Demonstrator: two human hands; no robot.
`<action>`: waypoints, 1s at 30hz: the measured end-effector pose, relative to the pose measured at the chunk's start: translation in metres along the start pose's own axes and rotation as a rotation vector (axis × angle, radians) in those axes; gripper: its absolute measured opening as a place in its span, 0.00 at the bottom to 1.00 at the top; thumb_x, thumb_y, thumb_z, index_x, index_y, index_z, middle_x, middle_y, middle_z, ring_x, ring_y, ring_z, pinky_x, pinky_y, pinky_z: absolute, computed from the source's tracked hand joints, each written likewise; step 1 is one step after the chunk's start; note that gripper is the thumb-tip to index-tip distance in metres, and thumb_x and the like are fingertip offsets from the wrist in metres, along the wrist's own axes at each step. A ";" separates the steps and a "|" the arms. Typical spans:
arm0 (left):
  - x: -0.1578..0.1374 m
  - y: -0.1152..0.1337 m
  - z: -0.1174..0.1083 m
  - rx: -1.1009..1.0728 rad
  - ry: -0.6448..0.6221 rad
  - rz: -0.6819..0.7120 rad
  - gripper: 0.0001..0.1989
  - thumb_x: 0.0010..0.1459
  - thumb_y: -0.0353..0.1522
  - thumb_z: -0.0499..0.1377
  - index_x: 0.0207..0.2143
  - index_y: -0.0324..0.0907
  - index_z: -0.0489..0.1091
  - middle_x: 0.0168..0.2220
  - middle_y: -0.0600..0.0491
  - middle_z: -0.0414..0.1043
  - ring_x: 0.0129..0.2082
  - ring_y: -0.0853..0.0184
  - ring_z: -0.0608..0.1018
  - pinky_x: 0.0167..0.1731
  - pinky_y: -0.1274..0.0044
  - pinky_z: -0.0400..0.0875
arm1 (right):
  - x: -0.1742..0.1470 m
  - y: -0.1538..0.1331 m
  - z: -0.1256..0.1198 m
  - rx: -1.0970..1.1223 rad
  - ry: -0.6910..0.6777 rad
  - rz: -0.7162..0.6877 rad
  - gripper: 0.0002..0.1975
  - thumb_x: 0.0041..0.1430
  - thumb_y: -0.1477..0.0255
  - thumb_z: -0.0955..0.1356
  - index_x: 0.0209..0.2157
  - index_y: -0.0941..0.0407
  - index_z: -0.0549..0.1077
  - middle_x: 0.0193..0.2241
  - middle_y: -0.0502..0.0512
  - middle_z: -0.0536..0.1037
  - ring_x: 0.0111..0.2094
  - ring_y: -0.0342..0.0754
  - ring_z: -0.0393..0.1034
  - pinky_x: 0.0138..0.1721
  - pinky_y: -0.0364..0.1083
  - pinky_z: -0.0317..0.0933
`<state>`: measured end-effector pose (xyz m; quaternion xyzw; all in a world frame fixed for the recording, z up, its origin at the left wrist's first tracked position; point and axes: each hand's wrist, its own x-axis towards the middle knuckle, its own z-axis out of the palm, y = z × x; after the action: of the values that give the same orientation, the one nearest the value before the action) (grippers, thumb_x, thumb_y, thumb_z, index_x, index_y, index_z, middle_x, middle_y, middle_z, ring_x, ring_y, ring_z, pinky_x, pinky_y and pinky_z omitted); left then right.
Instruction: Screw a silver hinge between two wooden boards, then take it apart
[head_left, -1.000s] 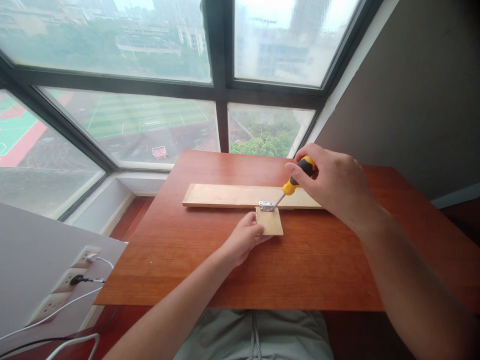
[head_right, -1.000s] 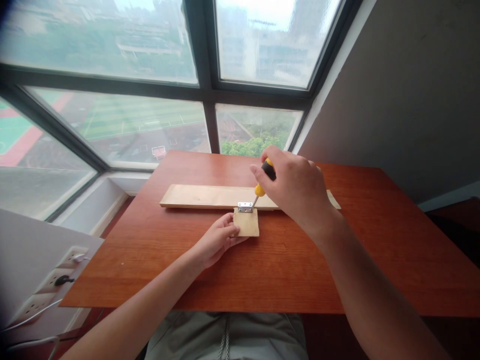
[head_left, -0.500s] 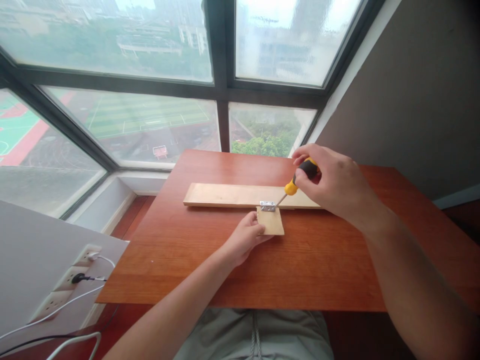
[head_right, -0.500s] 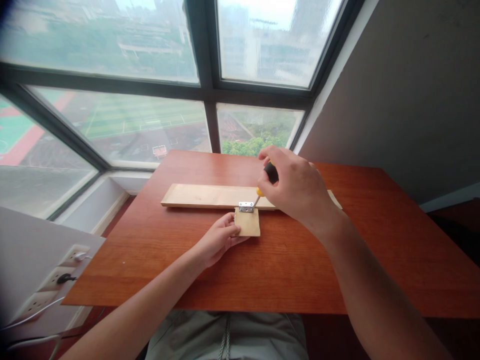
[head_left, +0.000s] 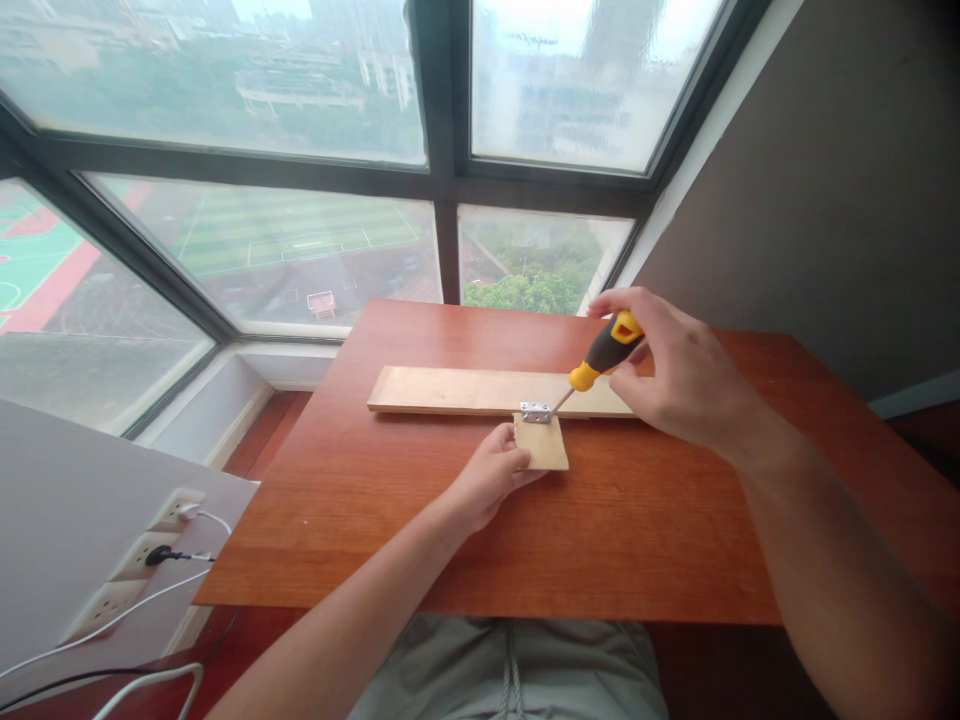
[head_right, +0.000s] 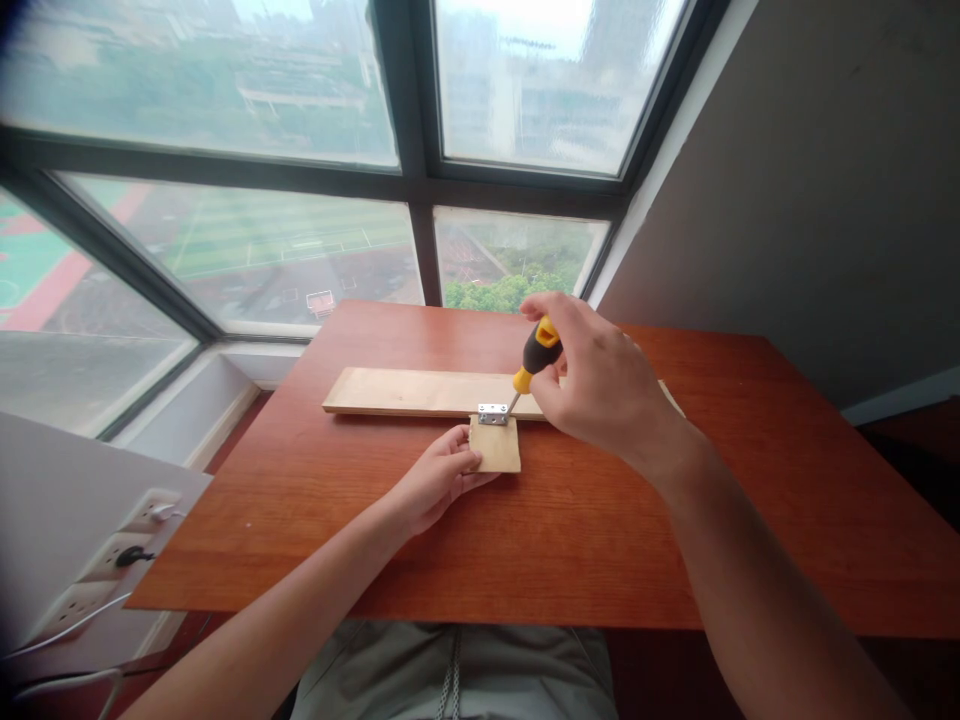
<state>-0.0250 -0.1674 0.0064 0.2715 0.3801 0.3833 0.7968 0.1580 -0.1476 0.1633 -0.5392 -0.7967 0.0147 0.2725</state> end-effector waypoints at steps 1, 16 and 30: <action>0.000 0.000 0.000 0.000 0.000 0.001 0.14 0.50 0.20 0.57 0.40 0.39 0.65 0.44 0.47 0.74 0.44 0.65 0.78 0.52 0.66 0.72 | -0.001 0.000 0.000 0.004 -0.013 0.008 0.26 0.50 0.76 0.65 0.52 0.52 0.66 0.44 0.55 0.75 0.33 0.49 0.71 0.32 0.47 0.62; 0.000 0.000 0.001 -0.009 0.006 -0.002 0.15 0.49 0.20 0.58 0.41 0.39 0.66 0.44 0.47 0.74 0.44 0.64 0.78 0.53 0.65 0.71 | 0.003 -0.002 0.002 -0.070 0.048 0.031 0.18 0.53 0.72 0.66 0.47 0.52 0.70 0.46 0.56 0.75 0.36 0.52 0.72 0.33 0.49 0.63; -0.001 0.001 0.002 -0.016 -0.005 0.000 0.15 0.50 0.20 0.58 0.41 0.39 0.66 0.43 0.47 0.74 0.44 0.65 0.77 0.52 0.66 0.71 | 0.005 -0.010 -0.001 -0.119 0.007 0.020 0.21 0.52 0.73 0.65 0.50 0.52 0.69 0.45 0.56 0.77 0.33 0.50 0.72 0.30 0.47 0.61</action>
<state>-0.0245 -0.1684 0.0087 0.2661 0.3751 0.3857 0.7998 0.1484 -0.1479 0.1690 -0.5624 -0.7899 -0.0317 0.2424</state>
